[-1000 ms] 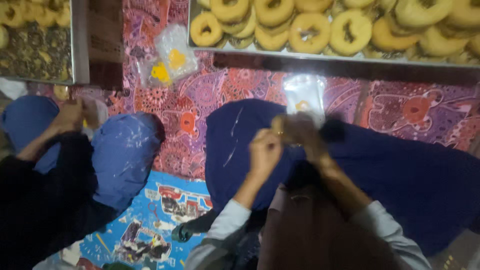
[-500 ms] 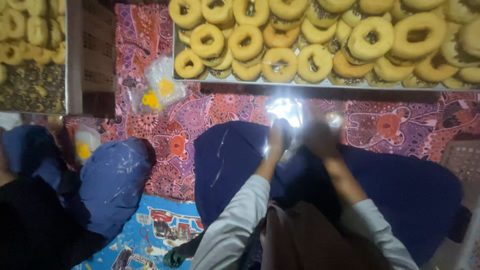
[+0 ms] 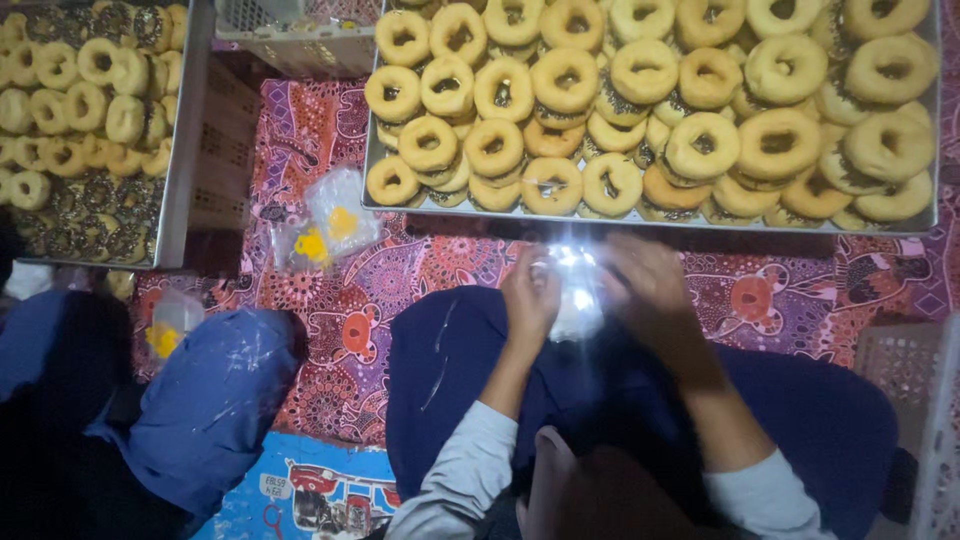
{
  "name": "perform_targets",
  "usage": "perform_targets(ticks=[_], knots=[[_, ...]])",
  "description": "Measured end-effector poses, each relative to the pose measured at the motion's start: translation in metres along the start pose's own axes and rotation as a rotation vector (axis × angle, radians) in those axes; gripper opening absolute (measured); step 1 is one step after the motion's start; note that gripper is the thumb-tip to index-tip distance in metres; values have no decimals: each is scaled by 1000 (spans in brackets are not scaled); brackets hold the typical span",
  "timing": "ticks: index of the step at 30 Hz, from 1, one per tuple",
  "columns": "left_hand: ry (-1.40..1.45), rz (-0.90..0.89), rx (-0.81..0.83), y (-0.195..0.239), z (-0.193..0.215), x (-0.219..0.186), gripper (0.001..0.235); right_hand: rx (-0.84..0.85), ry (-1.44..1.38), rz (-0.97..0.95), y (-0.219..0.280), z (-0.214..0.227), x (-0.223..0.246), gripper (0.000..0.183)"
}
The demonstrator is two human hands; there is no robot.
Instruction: The person sits on a patterned mat and repeatedly picks ring-shaped cookies from a metal tray, places them into small clear plastic bags, and sets the filled bags aside. A second person works alongside, performing the same packaging task.
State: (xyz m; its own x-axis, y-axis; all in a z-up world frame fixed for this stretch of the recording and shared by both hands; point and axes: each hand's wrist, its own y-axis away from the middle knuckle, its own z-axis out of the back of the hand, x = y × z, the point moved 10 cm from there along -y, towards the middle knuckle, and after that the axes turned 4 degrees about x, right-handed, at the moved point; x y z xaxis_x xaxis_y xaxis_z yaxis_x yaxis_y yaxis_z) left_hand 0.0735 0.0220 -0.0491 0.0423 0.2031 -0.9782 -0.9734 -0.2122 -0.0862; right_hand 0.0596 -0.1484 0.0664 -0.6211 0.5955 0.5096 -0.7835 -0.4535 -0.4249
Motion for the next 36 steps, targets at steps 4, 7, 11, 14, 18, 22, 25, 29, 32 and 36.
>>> perform_targets(ticks=[4,7,11,14,18,22,25,29,32,36], knots=[[-76,-126,-124,12,-10,-48,22,107,224,-141,-5,3,19,23],[-132,-445,7,40,-29,-104,22,-52,132,-162,4,17,17,21],[1041,163,-25,4,-45,-60,50,36,-18,22,-24,23,20,44],[1281,342,33,-38,-58,-38,41,228,-341,-85,-54,35,5,29],[1503,212,33,-72,-43,-22,18,358,391,-220,-95,76,-64,46],[1802,442,74,-73,-54,-6,24,540,691,2,-113,62,-107,49],[1857,578,-35,-70,-53,9,42,275,344,-76,-108,81,-100,57],[1935,544,-164,-76,-47,16,58,-223,-480,-166,-58,101,-49,79],[1831,355,-156,-73,-42,2,55,-237,-400,-409,-3,63,-12,69],[1658,154,-109,-58,-39,-35,52,-279,-469,-440,-9,19,0,73]])
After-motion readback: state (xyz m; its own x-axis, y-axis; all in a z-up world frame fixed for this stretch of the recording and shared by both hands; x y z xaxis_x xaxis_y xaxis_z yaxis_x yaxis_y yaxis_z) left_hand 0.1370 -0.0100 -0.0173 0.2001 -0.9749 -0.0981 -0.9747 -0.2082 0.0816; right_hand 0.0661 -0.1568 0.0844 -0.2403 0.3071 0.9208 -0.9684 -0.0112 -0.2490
